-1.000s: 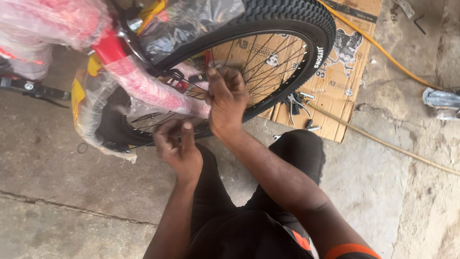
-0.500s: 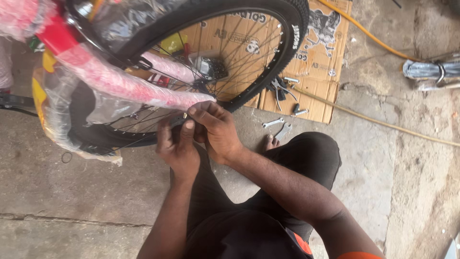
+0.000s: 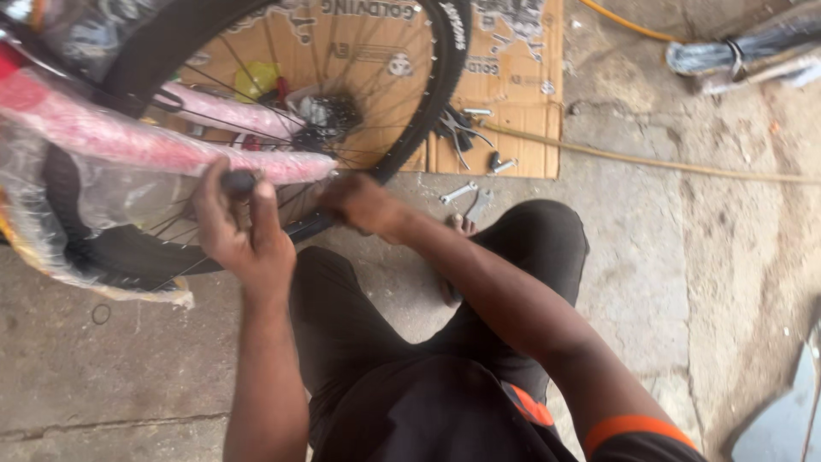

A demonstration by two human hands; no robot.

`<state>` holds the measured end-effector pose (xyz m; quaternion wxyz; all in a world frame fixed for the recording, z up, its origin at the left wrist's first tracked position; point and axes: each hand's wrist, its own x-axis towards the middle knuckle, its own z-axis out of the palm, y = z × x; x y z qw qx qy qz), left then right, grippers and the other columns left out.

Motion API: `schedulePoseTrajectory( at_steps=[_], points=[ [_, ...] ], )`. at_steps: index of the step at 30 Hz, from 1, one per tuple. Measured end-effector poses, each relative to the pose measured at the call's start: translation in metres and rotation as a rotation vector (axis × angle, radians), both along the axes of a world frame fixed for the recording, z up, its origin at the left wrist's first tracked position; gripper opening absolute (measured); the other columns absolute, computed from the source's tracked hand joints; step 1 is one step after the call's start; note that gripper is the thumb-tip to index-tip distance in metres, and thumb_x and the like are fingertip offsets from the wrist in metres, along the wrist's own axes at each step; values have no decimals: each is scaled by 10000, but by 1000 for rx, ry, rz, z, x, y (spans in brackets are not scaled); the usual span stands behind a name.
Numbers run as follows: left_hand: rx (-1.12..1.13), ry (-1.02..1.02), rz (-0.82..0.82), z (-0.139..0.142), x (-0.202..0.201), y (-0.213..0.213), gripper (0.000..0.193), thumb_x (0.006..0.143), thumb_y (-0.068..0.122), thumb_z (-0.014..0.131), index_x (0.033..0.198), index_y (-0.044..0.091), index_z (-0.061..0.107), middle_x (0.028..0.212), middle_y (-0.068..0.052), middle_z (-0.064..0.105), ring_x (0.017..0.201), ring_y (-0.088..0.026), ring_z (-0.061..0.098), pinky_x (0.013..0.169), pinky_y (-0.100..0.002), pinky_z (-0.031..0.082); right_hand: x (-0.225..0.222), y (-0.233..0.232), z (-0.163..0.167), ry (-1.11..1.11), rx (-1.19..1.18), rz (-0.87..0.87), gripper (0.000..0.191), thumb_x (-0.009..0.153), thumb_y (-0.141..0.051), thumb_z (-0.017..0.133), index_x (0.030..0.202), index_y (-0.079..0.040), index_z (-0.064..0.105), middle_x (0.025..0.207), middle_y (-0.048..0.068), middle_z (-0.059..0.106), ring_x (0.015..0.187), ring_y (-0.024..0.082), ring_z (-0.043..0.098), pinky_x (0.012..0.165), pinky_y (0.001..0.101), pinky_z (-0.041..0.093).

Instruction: The person is assembling a bicycle wheel by attaching the axle and tightening nuts using a wrench. They also handle small parts and tools while working on the wheel.

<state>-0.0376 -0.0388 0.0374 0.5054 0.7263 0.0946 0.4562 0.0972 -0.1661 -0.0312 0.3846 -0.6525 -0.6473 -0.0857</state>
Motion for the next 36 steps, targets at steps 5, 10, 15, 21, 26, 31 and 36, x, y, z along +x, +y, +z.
schedulePoseTrajectory(
  at_steps=[5,10,15,21,26,31,36],
  points=[
    [412,83,66,14,23,27,357,1066,9,670,1402,-50,568,1086,-140,686,896,-197,721,768,-314,581,-15,-4,-26,529,-429,-137,208,1055,-224,672,1013,-24,709,826,146,643,766,261,637,699,401,533],
    [439,58,99,9,30,27,382,1032,34,693,1384,-62,577,1084,-131,686,903,-229,736,722,-318,577,0,-63,-20,895,-483,-329,238,997,-246,632,1141,-74,714,1051,96,695,876,201,695,756,321,595],
    [479,-1,76,-4,34,32,349,1069,64,671,1382,-55,570,1112,-132,692,880,-219,747,765,-316,607,22,-146,24,1172,-439,-737,320,995,-273,638,1264,-101,620,1101,35,691,989,126,677,884,303,566],
    [582,-65,92,-3,41,39,357,997,54,675,1327,-53,590,1110,-156,703,924,-285,744,782,-370,611,15,-198,104,791,-715,-744,354,1011,-346,632,938,-11,717,769,71,636,713,157,567,682,352,481],
    [435,35,52,11,35,29,337,1035,58,698,1344,-49,618,1076,-123,716,895,-222,731,788,-343,592,21,-206,112,892,-572,-676,286,978,-297,648,867,-38,692,675,-18,581,671,100,514,624,296,461],
    [272,78,50,1,34,6,328,1002,42,688,1307,-52,613,1066,-145,701,870,-242,717,807,-348,590,38,-202,81,1292,-439,-664,272,1004,-262,625,882,-21,657,679,4,506,579,103,444,499,274,365],
    [299,126,-14,-15,57,-4,337,973,33,658,1302,-26,607,1138,-181,699,1000,-330,723,909,-412,583,60,-193,47,1492,-198,-629,224,1005,-235,622,939,-23,655,712,11,545,582,103,470,501,257,380]
  ],
)
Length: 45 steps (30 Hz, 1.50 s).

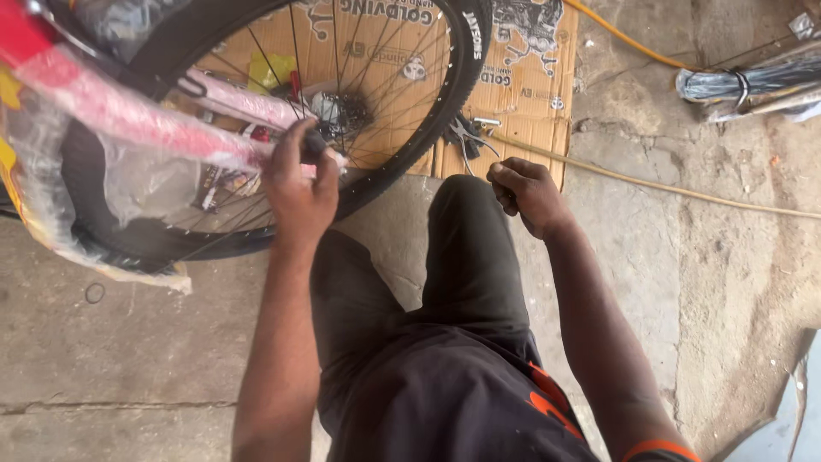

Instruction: The person is assembling a bicycle wheel by attaching the axle and tightening nuts using a wrench. They also handle small parts and tools while working on the wheel.

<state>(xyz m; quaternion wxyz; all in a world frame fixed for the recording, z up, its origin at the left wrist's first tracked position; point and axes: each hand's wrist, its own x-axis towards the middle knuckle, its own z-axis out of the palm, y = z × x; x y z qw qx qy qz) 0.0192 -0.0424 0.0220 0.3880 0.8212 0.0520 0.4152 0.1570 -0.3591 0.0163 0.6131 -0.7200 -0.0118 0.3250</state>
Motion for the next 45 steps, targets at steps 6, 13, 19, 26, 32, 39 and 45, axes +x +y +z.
schedulePoseTrajectory(
  at_steps=[6,13,19,26,32,39,45],
  points=[
    [-23,82,47,-19,14,-17,341,983,58,678,1304,-23,598,1220,-217,683,1125,-368,677,987,-462,533,46,0,-17,-75,9,-62,204,1005,-207,618,932,-18,643,721,42,612,573,112,498,517,260,414],
    [-56,168,13,-41,32,-41,331,923,81,686,1242,4,640,1104,-198,699,1030,-371,668,926,-458,530,159,15,-28,-71,46,-189,194,1035,-221,633,944,-50,646,705,24,558,574,112,503,493,273,397],
    [-252,361,-90,-75,45,-69,345,884,88,657,1226,43,661,1046,-175,730,941,-339,727,851,-429,584,288,91,-106,-157,-294,194,226,1034,-300,627,1007,-83,684,803,58,606,708,177,563,615,329,453],
    [-398,1203,-245,-126,68,-105,485,985,275,696,1431,140,560,1017,-212,719,943,-390,682,873,-484,529,287,215,-198,-843,-453,1402,327,1026,-412,593,1103,-148,770,951,124,718,930,282,690,828,405,565],
    [-407,679,-284,-139,86,-112,412,851,101,695,1257,72,631,1099,-161,707,986,-342,685,882,-443,558,251,265,-218,-468,-564,1422,625,995,-631,583,993,-24,732,954,195,699,980,402,687,871,515,536],
    [-502,805,-414,-112,111,-116,331,912,44,677,1237,80,623,973,-99,675,860,-276,674,799,-411,572,229,269,-256,-890,-411,1567,183,928,-235,596,990,-105,710,925,171,688,949,407,687,746,508,582],
    [-479,662,-480,-98,124,-118,342,908,59,668,1240,83,590,977,-115,648,901,-312,656,810,-430,547,262,240,-283,-960,-395,1331,117,907,-173,627,941,-113,722,946,119,706,930,327,707,778,457,582]
  ],
)
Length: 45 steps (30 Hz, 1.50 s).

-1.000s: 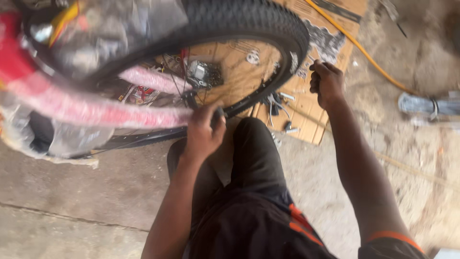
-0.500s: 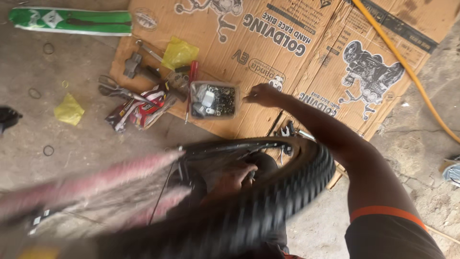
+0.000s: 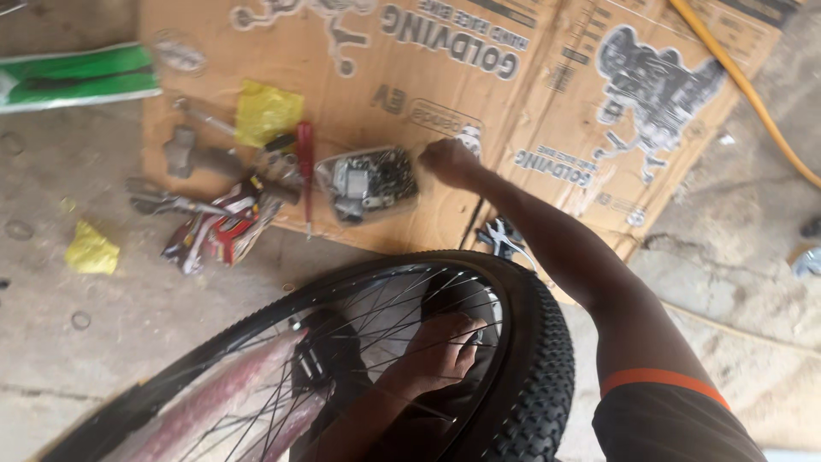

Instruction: The person is assembling a bicycle wheel by attaching the axle and tightening nuts using a wrench. They also handle small parts and tools while working on the wheel.

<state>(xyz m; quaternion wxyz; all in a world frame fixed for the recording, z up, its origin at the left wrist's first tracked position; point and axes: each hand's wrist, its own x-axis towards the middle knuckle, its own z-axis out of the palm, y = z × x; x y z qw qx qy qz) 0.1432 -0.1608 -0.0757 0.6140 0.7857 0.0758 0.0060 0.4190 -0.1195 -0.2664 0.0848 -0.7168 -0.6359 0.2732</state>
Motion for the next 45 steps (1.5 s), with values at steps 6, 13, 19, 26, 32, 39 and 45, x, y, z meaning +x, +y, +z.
schedulePoseTrajectory(
  at_steps=[6,13,19,26,32,39,45],
  points=[
    [-90,150,-87,-5,12,-5,320,878,75,680,1192,78,615,1002,-156,672,908,-388,658,796,-472,530,45,-117,17,738,43,-1227,214,1002,-209,661,968,-20,754,891,98,749,800,185,693,720,340,555],
    [-186,298,-263,-19,34,-19,291,896,129,684,1176,64,639,1036,-159,682,958,-371,661,830,-451,526,-19,-205,31,921,-179,-1750,364,1023,-356,615,942,-19,725,648,42,510,456,119,472,380,291,445],
    [-133,303,-232,-21,43,-29,315,917,163,673,1209,52,635,1049,-141,679,982,-325,656,872,-423,522,-30,-216,42,414,-144,-1384,375,1042,-362,643,919,-17,718,755,118,705,602,193,707,550,342,557],
    [21,289,-97,-30,38,-41,348,943,203,661,1248,38,630,1066,-120,676,1009,-273,651,920,-390,516,-5,-157,40,-85,217,-725,160,943,-76,576,1001,-118,719,866,95,714,713,292,676,602,422,540],
    [-105,318,-37,-54,21,-50,381,964,237,651,1281,26,626,1080,-102,673,1032,-227,646,962,-361,511,11,-154,39,-443,-353,-483,141,948,-164,601,1026,-129,713,667,114,672,544,208,625,425,356,479],
    [-508,288,219,-88,25,-69,361,1056,209,617,1325,-28,573,1114,-89,659,1003,-147,632,903,-296,522,1,-189,65,-234,-49,-817,137,938,-150,649,996,-135,773,687,97,656,541,240,634,446,429,466],
    [-725,497,332,-91,42,-74,435,1019,213,590,1393,10,500,1068,-89,676,848,-133,613,719,-257,545,4,-184,63,-48,146,-935,107,946,-156,669,922,-115,765,768,83,700,628,238,671,565,417,541]
  ],
)
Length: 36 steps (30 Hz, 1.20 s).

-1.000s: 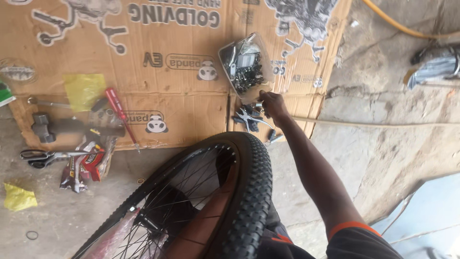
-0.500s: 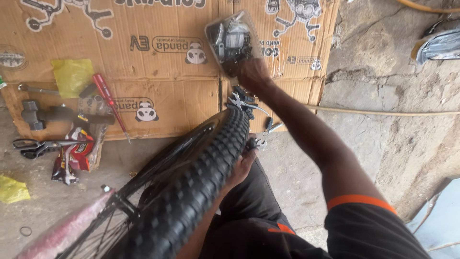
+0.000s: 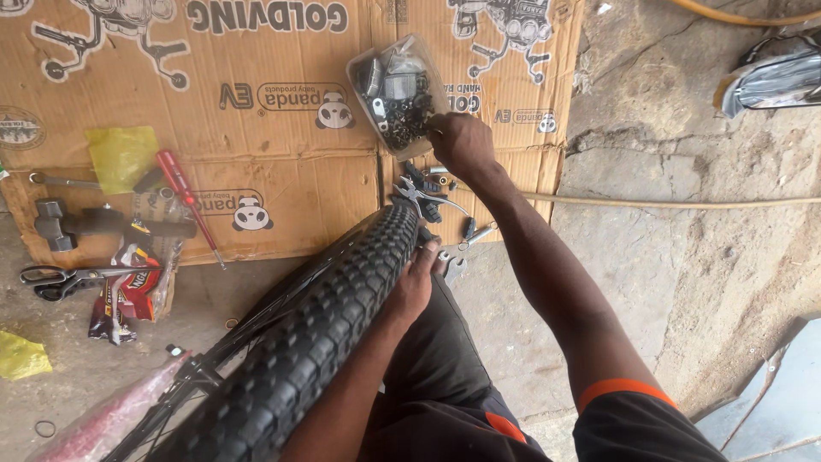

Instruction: The person is assembling a bicycle wheel by attaching the axle and tightening nuts using a wrench. They also handle small parts and tools while working on the wheel.

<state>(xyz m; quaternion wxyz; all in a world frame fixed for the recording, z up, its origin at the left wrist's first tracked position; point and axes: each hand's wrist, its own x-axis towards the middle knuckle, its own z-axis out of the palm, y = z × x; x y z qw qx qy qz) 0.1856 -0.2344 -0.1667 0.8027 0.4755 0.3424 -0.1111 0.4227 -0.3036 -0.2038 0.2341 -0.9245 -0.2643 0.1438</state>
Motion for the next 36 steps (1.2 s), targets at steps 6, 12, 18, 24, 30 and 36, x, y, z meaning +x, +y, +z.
schedulePoseTrajectory(
  at_steps=[6,12,18,24,30,36],
  points=[
    [-58,43,-60,12,2,-6,443,1020,231,600,1385,8,489,1151,-93,598,971,-128,609,786,-262,586,4,33,-23,-74,-113,278,118,916,-105,648,946,-154,751,846,80,723,726,267,678,663,432,564],
    [-5,25,-72,7,7,-2,413,1023,230,599,1355,8,495,1130,-92,585,971,-134,612,801,-272,589,10,54,-33,191,-337,165,318,992,-96,515,1150,-273,726,896,93,701,610,277,677,513,407,579],
    [18,-10,-70,2,13,-6,391,1035,226,584,1349,17,481,1114,-81,577,965,-133,609,815,-274,585,17,8,-36,111,-15,-51,113,1066,-155,649,1102,-143,755,940,67,773,763,203,704,681,388,573],
    [12,-85,-48,-1,20,-17,369,1048,222,569,1343,26,467,1098,-69,569,959,-132,606,829,-275,581,16,-40,-28,527,580,-425,231,1012,-134,700,1196,-10,766,948,64,736,826,162,657,721,352,539],
    [-107,-186,18,0,25,-35,326,1075,204,554,1332,28,458,1073,-57,530,916,-125,562,822,-281,551,4,-42,-29,613,553,-443,241,996,-159,700,1175,-10,763,920,86,726,787,203,628,690,377,518],
    [-143,-221,32,10,24,-37,322,1081,188,530,1350,29,450,1090,-56,514,930,-113,541,858,-295,534,-7,2,-36,143,245,-41,133,1005,-170,662,1089,-106,744,918,88,754,774,243,715,684,418,575]
  ],
)
